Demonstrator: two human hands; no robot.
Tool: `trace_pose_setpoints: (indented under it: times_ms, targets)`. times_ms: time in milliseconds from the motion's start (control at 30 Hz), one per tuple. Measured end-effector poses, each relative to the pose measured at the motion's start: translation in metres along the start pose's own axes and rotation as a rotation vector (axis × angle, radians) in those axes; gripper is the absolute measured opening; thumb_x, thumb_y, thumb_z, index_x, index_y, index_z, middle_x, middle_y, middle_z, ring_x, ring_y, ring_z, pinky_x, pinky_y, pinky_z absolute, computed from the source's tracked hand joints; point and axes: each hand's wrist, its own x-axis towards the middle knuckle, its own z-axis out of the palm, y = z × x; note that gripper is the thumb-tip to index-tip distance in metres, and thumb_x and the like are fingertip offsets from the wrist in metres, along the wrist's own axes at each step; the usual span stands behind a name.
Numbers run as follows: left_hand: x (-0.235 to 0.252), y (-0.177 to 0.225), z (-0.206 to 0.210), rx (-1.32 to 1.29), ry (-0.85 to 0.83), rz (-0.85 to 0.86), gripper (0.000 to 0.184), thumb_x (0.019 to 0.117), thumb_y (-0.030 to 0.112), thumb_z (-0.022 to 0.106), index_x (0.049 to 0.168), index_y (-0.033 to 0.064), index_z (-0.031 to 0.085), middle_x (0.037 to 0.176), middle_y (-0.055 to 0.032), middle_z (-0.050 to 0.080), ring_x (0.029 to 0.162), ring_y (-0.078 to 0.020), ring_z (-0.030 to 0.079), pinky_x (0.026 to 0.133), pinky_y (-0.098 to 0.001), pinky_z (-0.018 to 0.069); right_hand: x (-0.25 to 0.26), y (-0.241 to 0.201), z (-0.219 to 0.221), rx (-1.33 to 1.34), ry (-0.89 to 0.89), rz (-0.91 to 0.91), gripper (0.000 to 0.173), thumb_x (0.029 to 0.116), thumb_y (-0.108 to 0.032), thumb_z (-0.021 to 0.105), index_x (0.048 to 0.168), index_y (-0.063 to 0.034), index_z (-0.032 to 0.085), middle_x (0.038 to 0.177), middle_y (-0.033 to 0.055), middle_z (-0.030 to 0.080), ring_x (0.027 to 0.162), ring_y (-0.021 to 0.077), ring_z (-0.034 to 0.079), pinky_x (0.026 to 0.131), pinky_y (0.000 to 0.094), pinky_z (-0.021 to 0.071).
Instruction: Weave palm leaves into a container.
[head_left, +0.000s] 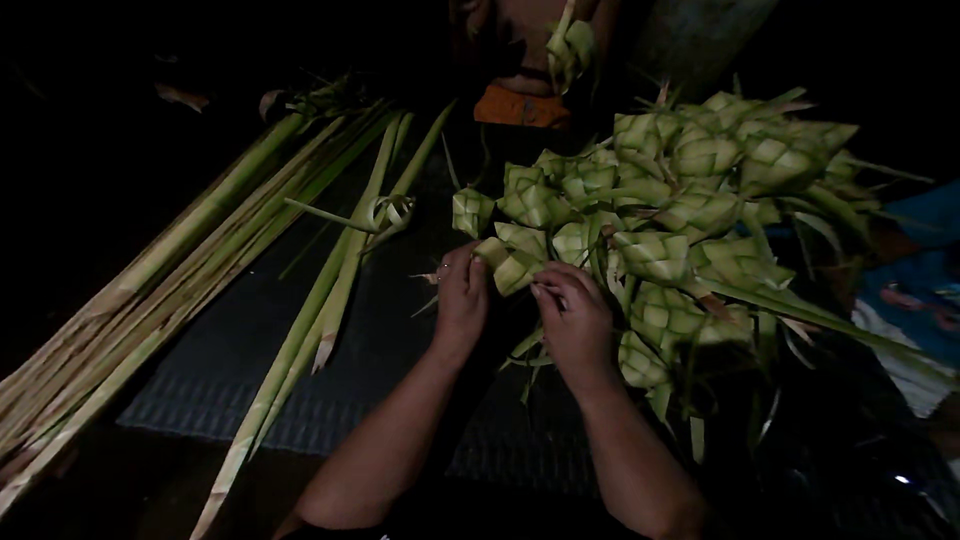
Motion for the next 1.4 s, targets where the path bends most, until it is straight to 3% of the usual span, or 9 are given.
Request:
trace_pose_setpoints:
  times_ms: [200,500,633,767,933,1033,1133,1267,1400]
  targets:
    - [-0.005,0.005,0.005,0.048,-0.009,0.126,0.037,0.1094,0.021,0.041,0.136,0.0040,0.060,0.137,-0.0174,0.057,0.128,-0.0309,0.053,0.107,-0.0499,0.0429,0.006,-0.001,-0.006,0.048,-0.008,0.166,0.023,0.0960,-0.013,0.071,0.114,0.0016,0.071,0.124,0.0200,0.065,0.104,0.0238,0.069,0.089,0.0363,0.0591]
    - [-0.008,0.016,-0.005,0.060,-0.093,0.198,0.058,0.1014,0.021,0.053,0.157,0.0103,0.039,0.162,-0.0137,0.034,0.145,-0.0242,0.041,0.113,-0.0429,0.0422,0.017,0.020,-0.010,0.270,-0.041,0.303,0.012,0.0934,-0.011,0.072,0.093,-0.0024,0.065,0.120,0.0114,0.058,0.102,0.0143,0.061,0.083,0.0298,0.0555]
    - [-0.003,0.012,-0.012,-0.008,0.178,0.541,0.046,0.0918,0.004,0.056,0.137,-0.0054,0.055,0.150,-0.0258,0.046,0.134,-0.0258,0.052,0.105,-0.0353,0.0501,0.019,0.025,-0.009,0.689,0.003,0.482,0.002,0.0994,-0.005,0.059,0.098,-0.0060,0.060,0.092,0.0005,0.061,0.082,0.0096,0.064,0.082,0.0326,0.0583]
    - [0.007,0.005,-0.025,0.081,0.412,0.662,0.034,0.0909,0.008,0.064,0.125,0.0055,0.062,0.136,-0.0177,0.053,0.124,-0.0217,0.054,0.104,-0.0338,0.0457,0.020,0.023,-0.007,0.886,0.004,0.568,0.010,0.1032,-0.003,0.050,0.097,-0.0059,0.058,0.088,0.0006,0.064,0.080,0.0100,0.066,0.083,0.0326,0.0601]
    - [0.018,-0.001,-0.040,0.062,0.458,0.693,0.027,0.0976,0.029,0.068,0.113,0.0070,0.070,0.119,-0.0098,0.061,0.114,-0.0165,0.054,0.101,-0.0319,0.0426,0.022,0.023,-0.007,0.960,0.047,0.646,0.013,0.1063,-0.004,0.045,0.103,-0.0040,0.058,0.091,0.0023,0.065,0.080,0.0110,0.068,0.080,0.0306,0.0613]
    - [0.021,-0.004,-0.042,-0.025,0.357,0.755,0.047,0.0917,0.048,0.073,0.123,0.0134,0.065,0.131,-0.0037,0.054,0.126,-0.0124,0.048,0.109,-0.0309,0.0389,0.022,0.023,-0.009,1.013,0.069,0.689,0.012,0.1068,-0.005,0.045,0.105,-0.0049,0.058,0.090,0.0022,0.065,0.078,0.0110,0.067,0.077,0.0299,0.0612]
    - [0.026,-0.010,-0.038,-0.131,0.265,0.781,0.058,0.0861,0.044,0.080,0.133,0.0230,0.055,0.146,0.0019,0.042,0.137,-0.0101,0.041,0.113,-0.0308,0.0388,0.023,0.021,-0.009,1.061,0.096,0.730,0.012,0.1073,-0.006,0.045,0.108,-0.0038,0.057,0.092,0.0037,0.065,0.077,0.0124,0.068,0.075,0.0305,0.0618]
    - [0.026,-0.009,-0.034,-0.060,0.272,0.794,0.014,0.0948,0.031,0.073,0.099,0.0173,0.072,0.143,-0.0041,0.046,0.136,-0.0112,0.041,0.116,-0.0305,0.0360,0.024,0.017,-0.010,1.040,0.087,0.789,0.012,0.1079,-0.008,0.046,0.112,-0.0025,0.056,0.093,0.0050,0.063,0.076,0.0134,0.067,0.074,0.0312,0.0620]
    - [0.025,-0.007,-0.034,-0.114,0.234,0.778,0.013,0.0981,0.029,0.068,0.093,0.0181,0.073,0.154,-0.0070,0.040,0.148,-0.0177,0.030,0.122,-0.0379,0.0297,0.022,0.013,-0.010,0.944,-0.070,0.793,0.018,0.1083,-0.009,0.046,0.118,0.0008,0.056,0.101,0.0082,0.062,0.085,0.0153,0.067,0.077,0.0321,0.0612]
